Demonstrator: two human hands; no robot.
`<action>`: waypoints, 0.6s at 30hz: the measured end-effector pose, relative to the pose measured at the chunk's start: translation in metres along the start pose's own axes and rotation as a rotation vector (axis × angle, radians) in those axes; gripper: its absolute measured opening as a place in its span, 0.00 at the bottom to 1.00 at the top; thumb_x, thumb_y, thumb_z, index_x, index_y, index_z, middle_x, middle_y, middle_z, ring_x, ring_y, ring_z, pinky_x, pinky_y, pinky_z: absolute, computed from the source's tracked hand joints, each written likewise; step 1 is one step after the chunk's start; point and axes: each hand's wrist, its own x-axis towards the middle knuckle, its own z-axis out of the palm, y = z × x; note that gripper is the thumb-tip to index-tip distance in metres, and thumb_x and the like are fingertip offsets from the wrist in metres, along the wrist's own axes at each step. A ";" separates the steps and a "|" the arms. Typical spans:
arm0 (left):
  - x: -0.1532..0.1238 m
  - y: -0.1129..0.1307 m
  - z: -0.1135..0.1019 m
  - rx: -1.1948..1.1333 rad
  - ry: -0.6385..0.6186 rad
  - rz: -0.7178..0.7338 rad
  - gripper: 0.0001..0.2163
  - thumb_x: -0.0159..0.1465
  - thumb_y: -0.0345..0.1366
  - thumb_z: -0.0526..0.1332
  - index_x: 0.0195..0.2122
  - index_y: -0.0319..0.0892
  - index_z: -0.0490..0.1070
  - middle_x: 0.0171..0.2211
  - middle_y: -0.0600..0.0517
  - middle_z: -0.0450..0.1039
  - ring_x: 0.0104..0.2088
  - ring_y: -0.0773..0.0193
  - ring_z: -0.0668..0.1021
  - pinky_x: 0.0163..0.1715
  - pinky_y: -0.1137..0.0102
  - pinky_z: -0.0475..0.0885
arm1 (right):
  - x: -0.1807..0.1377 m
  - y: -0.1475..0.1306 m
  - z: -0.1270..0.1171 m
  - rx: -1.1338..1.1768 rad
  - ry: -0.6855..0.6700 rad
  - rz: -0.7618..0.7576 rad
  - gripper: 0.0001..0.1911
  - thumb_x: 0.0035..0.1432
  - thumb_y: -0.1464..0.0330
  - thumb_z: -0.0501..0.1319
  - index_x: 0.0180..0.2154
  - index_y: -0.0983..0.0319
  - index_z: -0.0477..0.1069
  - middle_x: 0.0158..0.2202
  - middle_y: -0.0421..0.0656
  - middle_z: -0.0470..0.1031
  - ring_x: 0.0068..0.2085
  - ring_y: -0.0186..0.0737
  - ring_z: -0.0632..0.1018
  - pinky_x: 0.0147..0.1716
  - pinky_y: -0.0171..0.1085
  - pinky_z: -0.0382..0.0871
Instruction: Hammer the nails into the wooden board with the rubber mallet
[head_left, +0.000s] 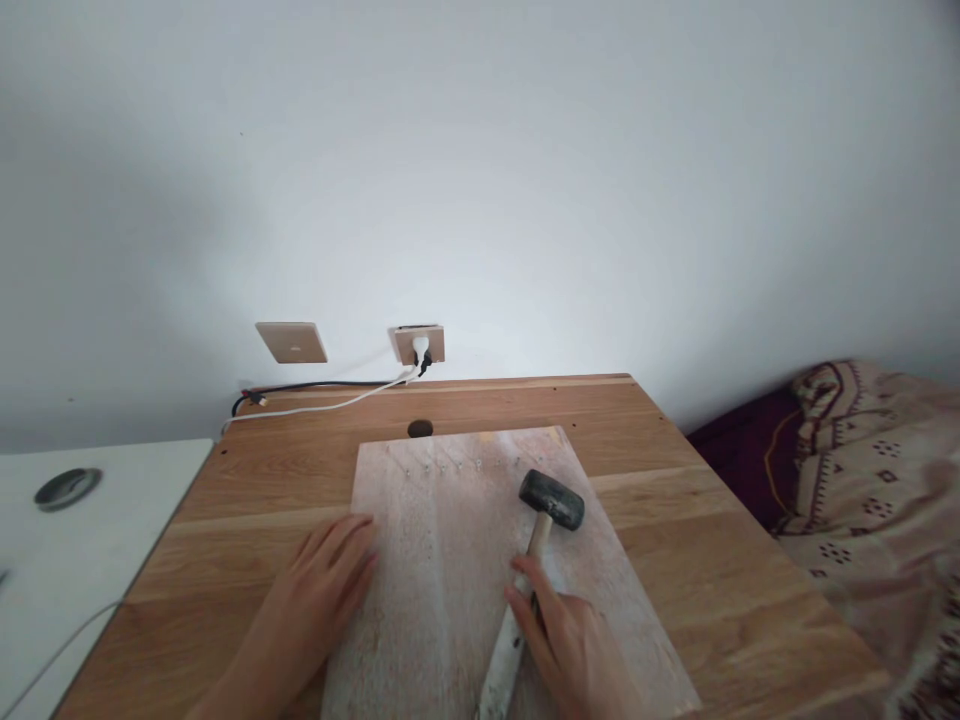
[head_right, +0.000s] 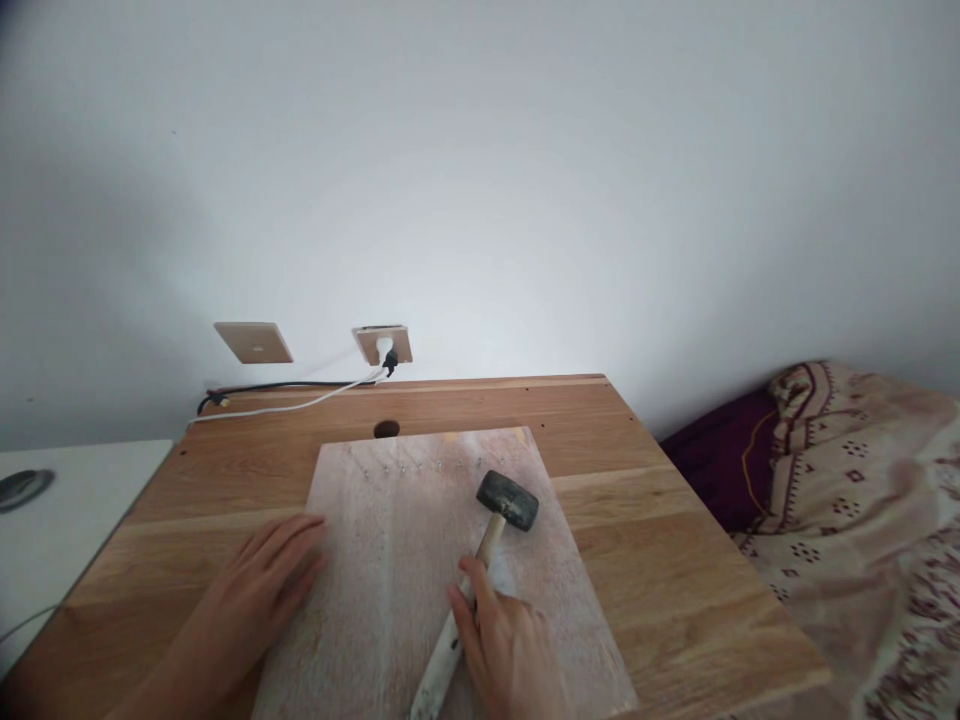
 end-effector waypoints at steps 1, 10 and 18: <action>-0.015 0.002 -0.005 0.023 -0.011 0.036 0.13 0.71 0.40 0.56 0.52 0.53 0.76 0.49 0.51 0.83 0.49 0.51 0.84 0.51 0.55 0.81 | -0.002 0.004 -0.002 -0.037 0.046 -0.021 0.23 0.74 0.52 0.48 0.56 0.57 0.73 0.30 0.47 0.83 0.31 0.49 0.84 0.31 0.40 0.75; -0.058 0.011 0.001 -0.029 -0.134 0.033 0.30 0.70 0.42 0.60 0.72 0.60 0.55 0.65 0.54 0.70 0.56 0.52 0.80 0.50 0.60 0.82 | -0.027 0.087 -0.029 -0.474 0.405 -0.183 0.21 0.71 0.60 0.50 0.59 0.53 0.73 0.58 0.50 0.77 0.68 0.61 0.66 0.64 0.64 0.59; 0.030 0.085 0.034 -0.141 -0.498 0.210 0.27 0.71 0.39 0.61 0.70 0.42 0.59 0.70 0.42 0.62 0.70 0.51 0.64 0.66 0.57 0.68 | -0.009 0.151 -0.079 -0.705 0.470 -0.111 0.23 0.71 0.65 0.45 0.58 0.57 0.70 0.59 0.51 0.76 0.70 0.63 0.63 0.63 0.67 0.57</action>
